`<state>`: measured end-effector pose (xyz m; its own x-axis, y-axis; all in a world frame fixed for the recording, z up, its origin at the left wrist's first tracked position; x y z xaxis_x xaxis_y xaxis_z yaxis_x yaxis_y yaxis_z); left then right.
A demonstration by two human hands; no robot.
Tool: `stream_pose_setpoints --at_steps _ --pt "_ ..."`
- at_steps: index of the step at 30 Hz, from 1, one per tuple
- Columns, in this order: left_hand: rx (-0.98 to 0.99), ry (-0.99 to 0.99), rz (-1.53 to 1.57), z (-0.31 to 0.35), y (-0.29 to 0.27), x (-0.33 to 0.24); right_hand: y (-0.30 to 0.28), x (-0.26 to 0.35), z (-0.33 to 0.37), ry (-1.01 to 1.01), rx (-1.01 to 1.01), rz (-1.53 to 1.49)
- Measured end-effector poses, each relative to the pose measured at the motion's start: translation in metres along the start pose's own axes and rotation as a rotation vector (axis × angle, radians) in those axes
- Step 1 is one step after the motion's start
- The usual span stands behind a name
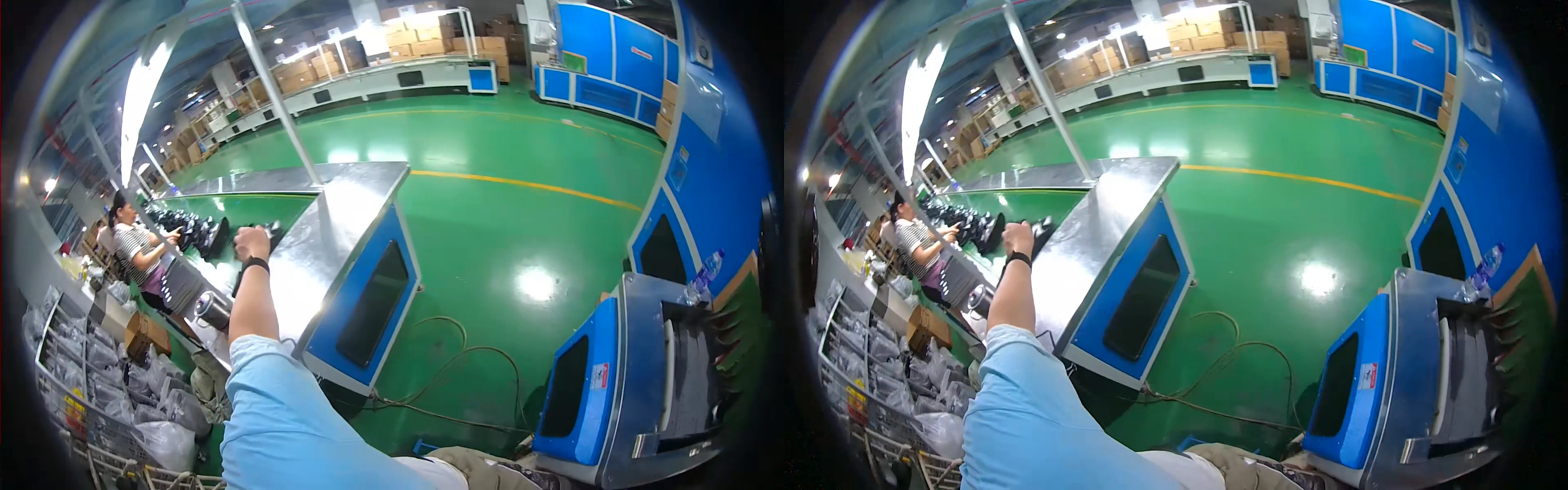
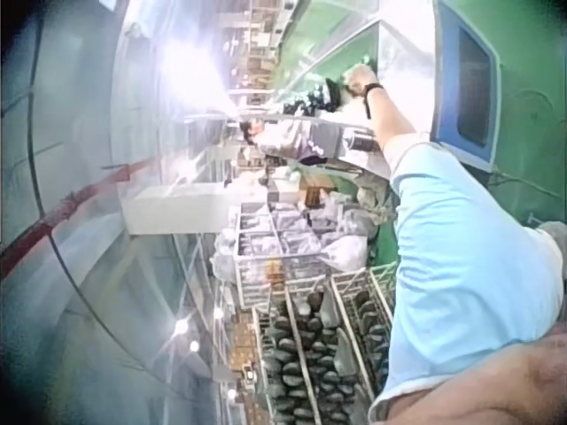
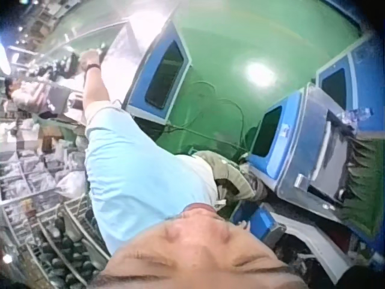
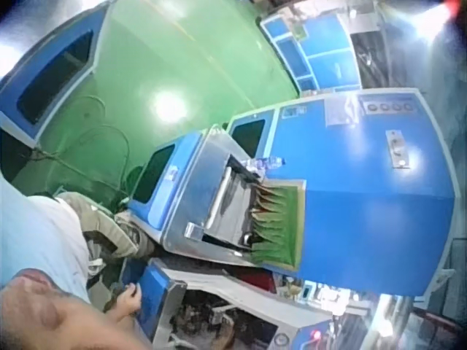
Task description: Operating a shoe-lasting machine to shape the upper part of a shoe over a last.
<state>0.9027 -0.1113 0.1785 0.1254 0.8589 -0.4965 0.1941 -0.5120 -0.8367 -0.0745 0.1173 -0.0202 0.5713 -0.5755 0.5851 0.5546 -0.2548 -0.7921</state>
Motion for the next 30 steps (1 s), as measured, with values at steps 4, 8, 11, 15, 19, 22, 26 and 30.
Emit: stream_pose_setpoints --at_steps 4,8,11,15,19,22,26,30 --pt "0.329 0.737 -0.175 0.079 0.124 -0.100 0.019 -0.030 0.022 0.131 -0.031 -0.137" --pt "0.481 1.259 0.096 0.348 0.191 -0.281 0.001 -0.042 0.049 0.188 -0.012 -0.134" --pt "0.682 1.633 0.216 0.548 0.161 -0.351 -0.033 0.011 0.050 -0.029 0.016 0.156" --pt "1.038 2.104 0.254 0.819 0.134 -0.384 -0.005 -0.065 0.082 0.436 0.072 -0.093" --pt "1.345 2.323 0.483 1.091 0.094 -0.389 0.010 -0.095 0.108 0.490 -0.121 -0.190" --pt "1.489 2.208 0.420 1.257 0.065 -0.384 0.014 -0.100 0.105 0.596 -0.152 -0.275" --pt "1.746 1.696 0.508 1.350 0.047 -0.364 0.008 -0.096 0.097 0.695 -0.124 -0.351" --pt "1.682 1.726 0.507 1.339 0.061 -0.365 0.006 -0.094 0.078 0.704 -0.082 -0.439"
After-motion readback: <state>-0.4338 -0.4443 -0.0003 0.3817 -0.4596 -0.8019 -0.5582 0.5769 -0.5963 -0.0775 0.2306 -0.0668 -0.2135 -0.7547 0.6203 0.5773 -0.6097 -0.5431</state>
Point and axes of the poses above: each hand's wrist, its own z-axis away from the middle knuckle, its own y-axis out of the palm, x = y × z, the point moved 5 cm from there along -z, towards the middle knuckle, and after that the axes turned 11 degrees about x, right-handed, at the moved point
